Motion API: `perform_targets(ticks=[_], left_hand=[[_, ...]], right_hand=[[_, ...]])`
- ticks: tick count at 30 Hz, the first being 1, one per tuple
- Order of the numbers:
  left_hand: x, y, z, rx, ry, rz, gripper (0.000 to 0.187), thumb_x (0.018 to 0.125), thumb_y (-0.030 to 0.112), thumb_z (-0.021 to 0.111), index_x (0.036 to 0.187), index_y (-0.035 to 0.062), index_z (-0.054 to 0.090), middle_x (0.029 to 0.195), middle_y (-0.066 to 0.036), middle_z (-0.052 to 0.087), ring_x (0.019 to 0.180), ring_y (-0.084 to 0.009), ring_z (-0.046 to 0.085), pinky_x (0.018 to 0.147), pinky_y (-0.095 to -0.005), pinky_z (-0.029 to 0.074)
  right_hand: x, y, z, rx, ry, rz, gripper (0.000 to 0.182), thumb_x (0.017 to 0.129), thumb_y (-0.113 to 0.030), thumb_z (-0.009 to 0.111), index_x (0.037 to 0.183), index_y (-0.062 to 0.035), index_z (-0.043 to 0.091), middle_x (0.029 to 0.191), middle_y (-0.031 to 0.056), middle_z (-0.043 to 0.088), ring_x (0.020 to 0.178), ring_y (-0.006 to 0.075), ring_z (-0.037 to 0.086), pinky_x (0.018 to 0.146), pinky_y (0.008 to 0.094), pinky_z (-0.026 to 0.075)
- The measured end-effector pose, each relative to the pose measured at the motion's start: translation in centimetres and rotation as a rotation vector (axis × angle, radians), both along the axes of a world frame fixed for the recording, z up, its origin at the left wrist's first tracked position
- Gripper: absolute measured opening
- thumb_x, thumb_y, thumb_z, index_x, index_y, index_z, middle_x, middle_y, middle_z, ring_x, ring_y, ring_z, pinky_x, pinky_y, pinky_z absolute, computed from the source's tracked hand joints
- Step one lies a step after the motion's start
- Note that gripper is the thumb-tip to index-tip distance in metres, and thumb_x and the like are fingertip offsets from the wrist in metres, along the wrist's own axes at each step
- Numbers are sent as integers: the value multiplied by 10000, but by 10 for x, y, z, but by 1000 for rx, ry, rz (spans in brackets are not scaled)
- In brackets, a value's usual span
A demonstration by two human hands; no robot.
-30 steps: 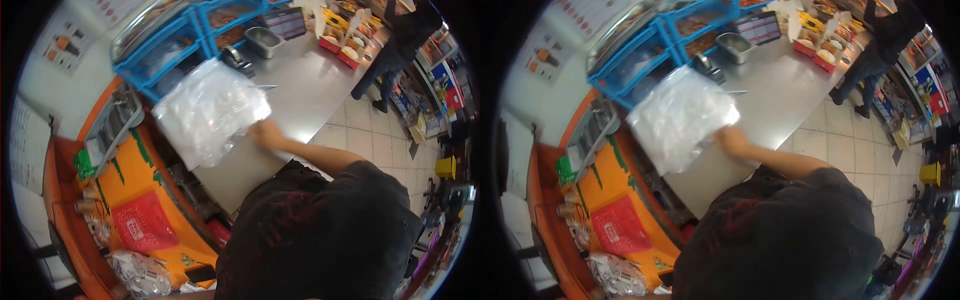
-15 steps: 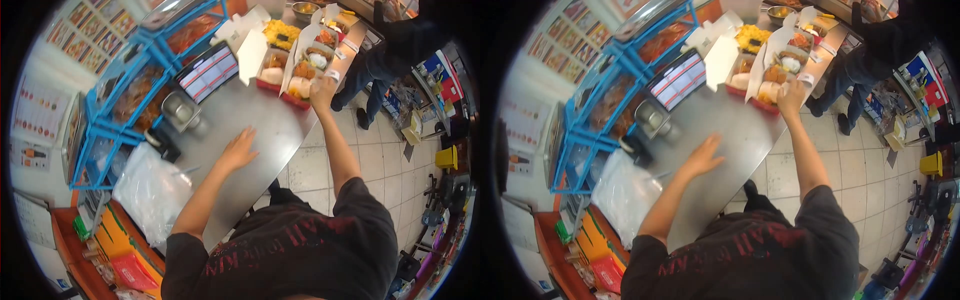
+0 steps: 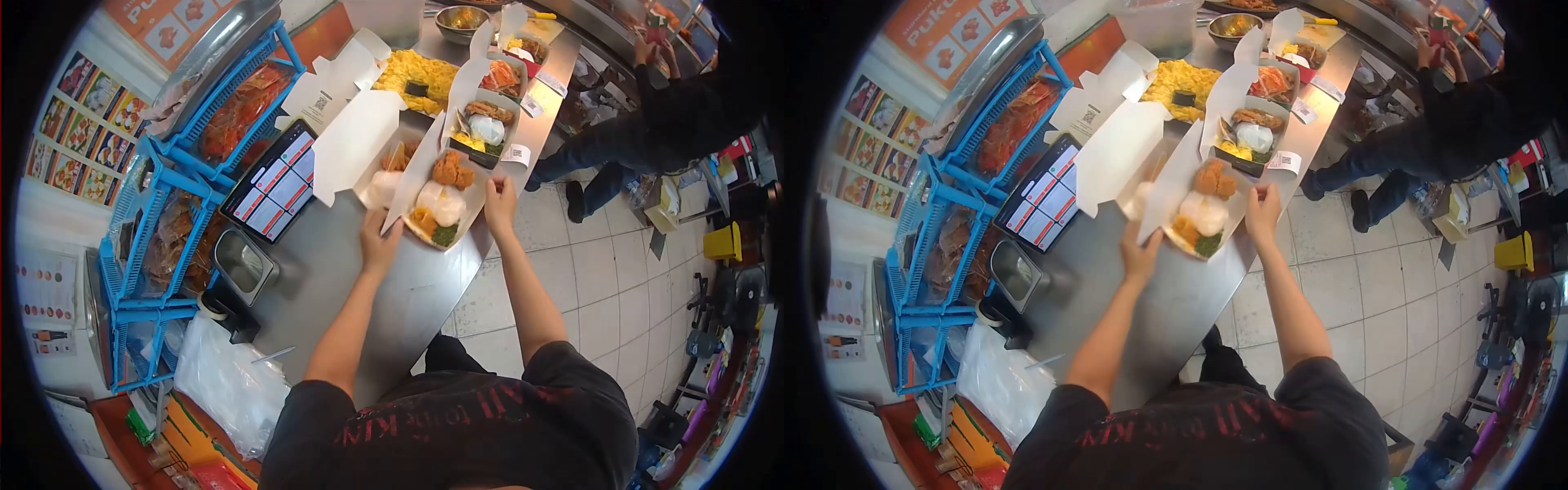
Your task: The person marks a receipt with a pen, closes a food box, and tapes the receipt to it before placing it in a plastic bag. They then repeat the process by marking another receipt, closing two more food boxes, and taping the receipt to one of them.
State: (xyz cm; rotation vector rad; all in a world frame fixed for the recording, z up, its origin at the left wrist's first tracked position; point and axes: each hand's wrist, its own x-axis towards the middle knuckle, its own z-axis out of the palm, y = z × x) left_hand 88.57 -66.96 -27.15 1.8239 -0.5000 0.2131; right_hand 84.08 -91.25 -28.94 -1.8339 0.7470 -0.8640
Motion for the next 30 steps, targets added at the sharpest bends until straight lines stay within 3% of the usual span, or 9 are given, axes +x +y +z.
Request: perform_targets(ticks=[8, 11, 14, 17, 19, 21, 23, 26, 30], left_hand=[[-61, 103, 4, 194, -6, 63, 215, 683, 7, 655, 886, -1, 585, 866, -124, 562, 758, -296, 565, 671, -376, 457], [-72, 144, -6, 370, -130, 106, 287, 662, 6, 658, 941, 1, 591, 901, -143, 568, 804, -314, 565, 688, -390, 458], [-77, 165, -1, 362, -350, 187, 423, 648, 8, 646, 1056, -2, 536, 1037, -158, 527, 836, -303, 542, 693, -378, 447], [-109, 170, 18, 112, 51, 414, 541, 632, 32, 648, 1132, 3, 443, 1152, -156, 436, 884, -276, 503, 731, -352, 426], [-139, 188, 0, 251, -48, 471, 597, 627, 72, 653, 1158, 25, 383, 1195, -134, 372, 921, -241, 464, 784, -342, 395], [-161, 170, 7, 473, -386, 354, 573, 625, 163, 701, 1117, 56, 427, 1129, -121, 420, 975, -246, 459, 842, -379, 375], [-170, 143, 26, 582, -356, 141, 517, 629, 253, 749, 1053, 99, 497, 1071, -87, 472, 1016, -245, 466, 888, -406, 349], [-162, 111, 46, 692, -267, 129, 380, 633, 282, 767, 920, 134, 566, 964, -38, 523, 1034, -236, 480, 927, -413, 321], [-151, 106, 28, 619, -285, 165, 225, 636, 228, 755, 754, 140, 586, 853, 0, 541, 978, -207, 501, 922, -413, 314]], right_hand=[[-57, 79, 12, 147, 79, 278, 102, 800, -63, 593, 820, 11, 526, 772, 98, 567, 746, 187, 554, 708, 304, 456], [-61, 78, 23, 322, 190, 596, 120, 814, -102, 601, 845, 5, 554, 815, 104, 594, 759, 191, 570, 717, 316, 459], [-31, 14, 18, -157, 192, 292, 190, 828, -155, 581, 931, 5, 583, 852, 155, 612, 780, 273, 599, 721, 368, 462], [2, -85, -3, -673, 194, 90, 367, 775, -106, 566, 1120, 7, 517, 1132, 219, 524, 1085, 397, 459, 924, 466, 355], [19, -111, -12, -950, 234, 146, 389, 786, -129, 547, 1152, -2, 512, 1153, 201, 522, 1078, 390, 473, 934, 464, 357], [21, -106, -15, -918, 338, 323, 392, 797, -128, 525, 1171, -15, 512, 1136, 186, 532, 1059, 381, 482, 918, 461, 366], [19, -92, -9, -886, 439, 489, 396, 807, -127, 502, 1191, -27, 513, 1120, 171, 541, 1040, 371, 491, 903, 458, 376], [23, -76, 9, -1051, 624, 487, 412, 795, -70, 450, 1199, -77, 532, 977, 136, 573, 907, 336, 526, 754, 455, 427], [33, -66, 10, -939, 460, 593, 214, 701, -32, 536, 898, -16, 617, 945, 181, 558, 881, 361, 522, 770, 460, 431]])
